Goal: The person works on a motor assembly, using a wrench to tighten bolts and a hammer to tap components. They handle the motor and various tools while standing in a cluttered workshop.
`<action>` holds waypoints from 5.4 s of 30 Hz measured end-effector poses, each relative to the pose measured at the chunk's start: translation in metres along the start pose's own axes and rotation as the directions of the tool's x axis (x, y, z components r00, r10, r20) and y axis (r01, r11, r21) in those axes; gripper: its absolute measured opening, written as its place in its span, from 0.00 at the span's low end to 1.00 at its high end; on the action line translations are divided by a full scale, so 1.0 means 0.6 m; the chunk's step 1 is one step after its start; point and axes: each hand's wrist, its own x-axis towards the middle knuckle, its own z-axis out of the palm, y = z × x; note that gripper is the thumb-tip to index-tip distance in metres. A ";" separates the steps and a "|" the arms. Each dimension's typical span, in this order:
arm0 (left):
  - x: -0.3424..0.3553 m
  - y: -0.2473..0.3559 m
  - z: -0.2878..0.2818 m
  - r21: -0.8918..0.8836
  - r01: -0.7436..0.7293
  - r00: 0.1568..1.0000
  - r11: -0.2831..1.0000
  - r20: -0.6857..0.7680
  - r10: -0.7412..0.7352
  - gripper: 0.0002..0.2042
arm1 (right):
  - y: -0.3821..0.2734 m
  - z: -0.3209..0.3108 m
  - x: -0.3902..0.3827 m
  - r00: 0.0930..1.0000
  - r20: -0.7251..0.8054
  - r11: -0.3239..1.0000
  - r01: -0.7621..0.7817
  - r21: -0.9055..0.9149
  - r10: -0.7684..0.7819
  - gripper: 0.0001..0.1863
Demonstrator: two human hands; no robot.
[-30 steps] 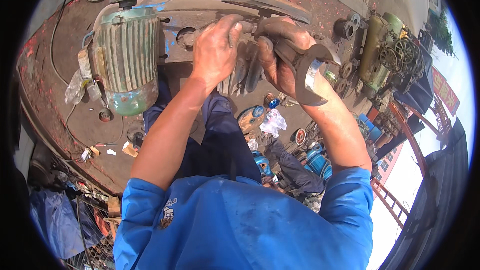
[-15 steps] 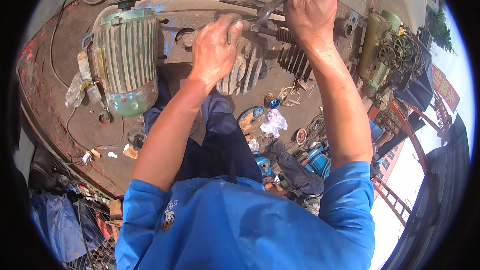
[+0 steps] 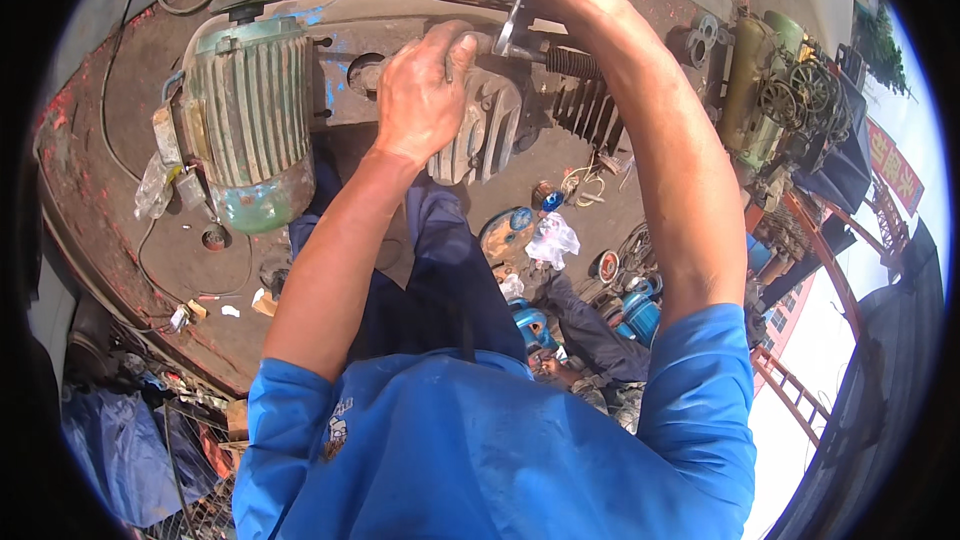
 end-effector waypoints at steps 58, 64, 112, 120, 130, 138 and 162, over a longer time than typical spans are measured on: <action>-0.002 -0.005 0.003 0.022 0.053 0.998 0.998 0.022 -0.054 0.15 | 0.038 0.054 -0.165 0.384 -0.291 0.461 0.844 -0.275 -0.877 0.08; -0.001 -0.004 0.003 -0.013 0.025 1.000 1.000 0.018 -0.025 0.15 | -0.008 0.021 -0.013 0.990 -0.119 0.969 -0.041 0.245 0.072 0.16; 0.009 0.022 0.010 0.048 0.159 0.986 0.986 -0.055 -0.157 0.17 | 0.012 0.067 -0.187 0.603 -0.554 0.777 0.613 -0.139 -0.574 0.08; 0.007 0.016 0.012 0.003 0.117 0.991 0.993 -0.060 -0.117 0.18 | -0.008 0.094 -0.210 0.524 -0.671 0.744 0.666 -0.062 -0.525 0.07; 0.002 0.006 0.013 -0.010 0.098 0.994 0.995 -0.043 -0.098 0.19 | 0.004 0.089 -0.202 0.522 -0.563 0.694 0.707 -0.135 -0.641 0.06; 0.004 0.009 0.010 0.030 0.105 0.993 0.994 -0.048 -0.104 0.20 | -0.009 0.063 -0.188 0.661 -0.596 0.732 0.660 0.170 -0.457 0.06; 0.002 0.003 0.012 0.060 0.081 0.995 0.995 -0.065 -0.077 0.18 | -0.069 0.063 -0.172 0.823 -0.504 0.735 0.508 0.450 -0.260 0.04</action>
